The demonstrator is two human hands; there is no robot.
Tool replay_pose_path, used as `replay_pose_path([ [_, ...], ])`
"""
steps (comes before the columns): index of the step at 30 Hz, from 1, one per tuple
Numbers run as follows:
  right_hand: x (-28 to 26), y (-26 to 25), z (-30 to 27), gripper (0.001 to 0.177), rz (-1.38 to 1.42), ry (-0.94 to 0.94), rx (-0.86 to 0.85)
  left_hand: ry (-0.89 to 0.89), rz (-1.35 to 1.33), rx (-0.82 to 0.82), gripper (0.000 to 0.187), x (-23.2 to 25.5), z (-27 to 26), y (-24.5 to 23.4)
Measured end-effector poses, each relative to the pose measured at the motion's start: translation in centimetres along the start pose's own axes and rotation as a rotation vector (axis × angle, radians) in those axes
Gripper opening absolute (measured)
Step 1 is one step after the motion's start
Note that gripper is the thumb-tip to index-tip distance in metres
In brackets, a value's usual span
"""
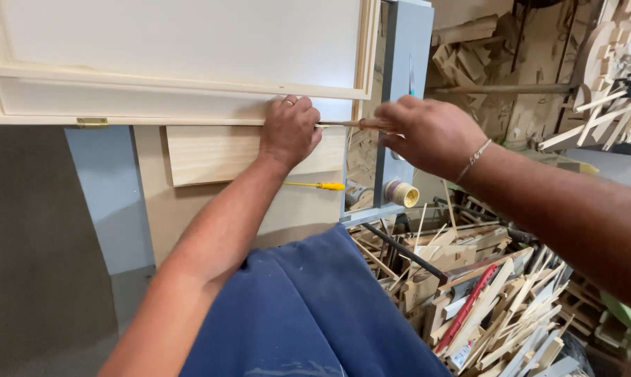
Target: Assembling and inspecting wooden frames using a screwdriver and other hand tools
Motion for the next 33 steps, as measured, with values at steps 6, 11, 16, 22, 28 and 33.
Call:
replay_pose_path([
  [6, -0.3, 0.0, 0.9, 0.017, 0.005, -0.123, -0.013, -0.023, -0.006, -0.011, 0.02, 0.0, 0.2, 0.2],
  [11, 1.1, -0.3, 1.3, 0.038, 0.431, 0.584, -0.163, -0.031, -0.015, -0.012, 0.018, -0.5, 0.5, 0.3],
  [16, -0.1, -3.0, 0.7, 0.033, -0.347, -0.287, 0.07, 0.006, -0.023, -0.004, 0.019, -0.1, 0.5, -0.3],
  [22, 0.8, -1.1, 1.4, 0.022, 0.121, -0.071, -0.012, -0.004, -0.018, -0.006, 0.02, 0.1, -0.1, -0.1],
  [28, 3.4, -0.5, 0.1, 0.055, 0.359, 0.521, -0.239, -0.013, -0.019, 0.01, 0.022, -0.1, -0.2, 0.2],
  [33, -0.1, -1.0, -0.3, 0.034, -0.235, -0.404, 0.036, -0.017, -0.013, 0.029, 0.016, -0.1, 0.0, -0.2],
])
Point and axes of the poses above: each hand's wrist, its own z-axis towards the middle knuckle, its own y-axis out of the palm, x = y × z, the point moved 6 cm from there along z, towards the middle knuckle, and after that the axes turned 1 degree about x, right-handed, at the moved point
